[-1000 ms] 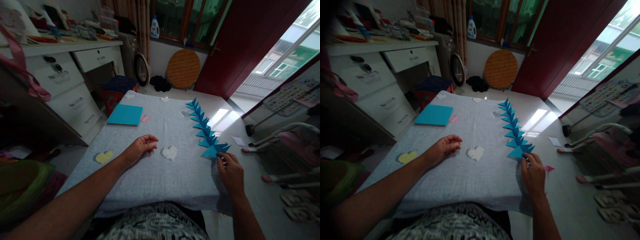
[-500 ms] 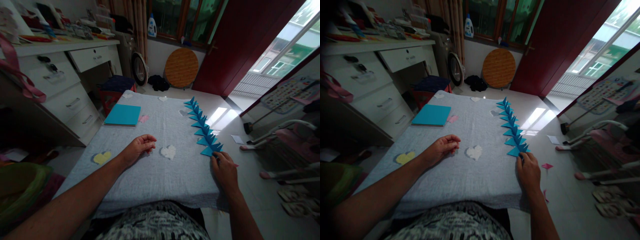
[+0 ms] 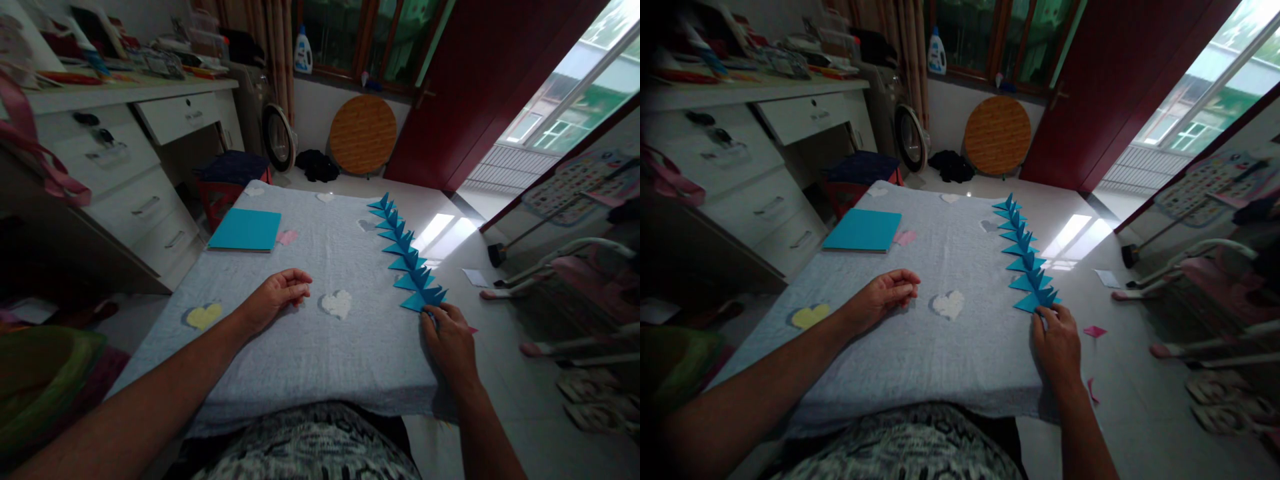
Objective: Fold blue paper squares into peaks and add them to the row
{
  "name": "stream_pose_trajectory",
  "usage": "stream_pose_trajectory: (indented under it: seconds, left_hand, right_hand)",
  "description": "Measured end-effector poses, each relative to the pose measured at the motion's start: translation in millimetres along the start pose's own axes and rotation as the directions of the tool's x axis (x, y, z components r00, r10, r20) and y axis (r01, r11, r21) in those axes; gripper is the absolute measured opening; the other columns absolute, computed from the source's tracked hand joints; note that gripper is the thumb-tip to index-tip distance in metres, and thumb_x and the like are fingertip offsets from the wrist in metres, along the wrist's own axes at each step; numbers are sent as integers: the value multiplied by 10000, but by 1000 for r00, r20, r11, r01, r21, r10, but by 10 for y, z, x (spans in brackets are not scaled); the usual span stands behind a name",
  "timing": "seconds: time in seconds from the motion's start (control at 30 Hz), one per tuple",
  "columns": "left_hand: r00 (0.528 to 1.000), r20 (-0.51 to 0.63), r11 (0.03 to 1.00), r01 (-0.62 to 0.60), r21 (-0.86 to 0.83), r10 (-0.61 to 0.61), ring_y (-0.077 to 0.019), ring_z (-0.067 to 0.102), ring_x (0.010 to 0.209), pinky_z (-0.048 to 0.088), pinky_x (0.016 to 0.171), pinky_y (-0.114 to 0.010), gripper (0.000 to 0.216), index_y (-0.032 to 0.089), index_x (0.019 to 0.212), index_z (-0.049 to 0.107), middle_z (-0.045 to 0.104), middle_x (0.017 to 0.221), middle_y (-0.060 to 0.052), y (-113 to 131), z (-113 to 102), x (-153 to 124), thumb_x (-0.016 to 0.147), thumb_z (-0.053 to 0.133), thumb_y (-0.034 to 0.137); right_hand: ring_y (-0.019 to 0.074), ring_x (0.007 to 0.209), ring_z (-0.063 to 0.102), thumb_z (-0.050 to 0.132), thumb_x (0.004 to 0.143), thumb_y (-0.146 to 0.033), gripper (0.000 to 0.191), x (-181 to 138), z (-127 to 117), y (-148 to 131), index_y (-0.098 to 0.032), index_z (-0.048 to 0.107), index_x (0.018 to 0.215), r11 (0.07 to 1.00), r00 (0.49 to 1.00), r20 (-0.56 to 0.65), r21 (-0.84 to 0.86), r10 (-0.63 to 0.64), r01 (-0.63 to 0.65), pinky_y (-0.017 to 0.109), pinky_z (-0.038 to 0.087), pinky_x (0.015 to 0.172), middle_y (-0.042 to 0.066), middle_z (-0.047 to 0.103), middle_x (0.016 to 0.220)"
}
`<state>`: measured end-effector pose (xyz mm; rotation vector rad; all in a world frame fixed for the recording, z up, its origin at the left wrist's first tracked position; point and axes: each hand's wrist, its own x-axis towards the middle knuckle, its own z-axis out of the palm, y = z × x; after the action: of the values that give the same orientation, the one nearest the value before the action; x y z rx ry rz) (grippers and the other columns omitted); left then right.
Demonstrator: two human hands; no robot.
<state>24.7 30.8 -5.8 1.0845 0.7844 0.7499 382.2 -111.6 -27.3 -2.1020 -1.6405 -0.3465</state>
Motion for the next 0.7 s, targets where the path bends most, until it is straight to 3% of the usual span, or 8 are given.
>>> stream_pose_trajectory:
  seconds: [0.1,0.2,0.3,0.37,0.43,0.53,0.7]
  left_hand:
    - [1000,0,1000,0,-3,0,-89,537,613,413,586,-213,351,153,963,641,671,777,-19,-4,-1,-3,711,788,348]
    - [1000,-2,1000,-1,-2,1,-90,541,622,415,595,-213,346,154,959,642,670,775,-18,-7,2,-4,713,789,350]
    - [1000,-7,1000,-6,-4,6,-88,535,609,409,592,-215,353,157,950,642,667,767,-15,3,10,-6,703,797,355]
    - [1000,-10,1000,-8,-2,8,-87,530,598,405,586,-218,355,158,945,641,663,765,-14,14,15,-9,699,797,362]
    - [1000,-10,1000,-8,8,8,-88,529,596,403,582,-220,353,159,941,639,659,768,-14,21,18,-11,699,791,365]
    - [1000,-17,999,-14,41,15,-84,519,590,387,574,-216,330,160,935,634,651,765,-11,10,18,-6,710,774,357]
    - [999,18,991,-28,130,26,-92,512,606,380,593,-225,270,158,910,621,613,733,6,-54,58,11,726,737,318]
  right_hand:
    - [278,962,608,461,930,-370,366,-31,-63,-13,-144,748,960,1000,1000,-27,12,-13,13,472,511,888,171,617,1138]
    - [298,995,599,469,928,-353,328,-58,-217,-78,-161,734,914,999,989,-142,21,-37,41,513,494,898,168,631,1115]
    - [293,987,601,528,915,-331,236,-44,-405,-263,-168,698,896,996,964,-266,84,-19,42,497,496,893,150,630,1062]
    - [269,950,615,551,915,-326,181,2,-492,-450,-196,660,850,984,959,-283,167,-11,61,457,509,866,116,633,1001]
    - [228,861,632,561,926,-327,161,79,-530,-661,-216,627,830,957,977,-209,269,-51,108,403,523,812,83,633,958]
    - [221,879,642,542,950,-314,160,242,-533,-974,-226,609,834,899,968,-69,360,-241,250,381,506,801,67,648,949]
    - [227,881,630,560,934,-257,78,551,-576,-1452,-223,628,951,818,834,180,385,-522,428,394,480,809,58,663,973]
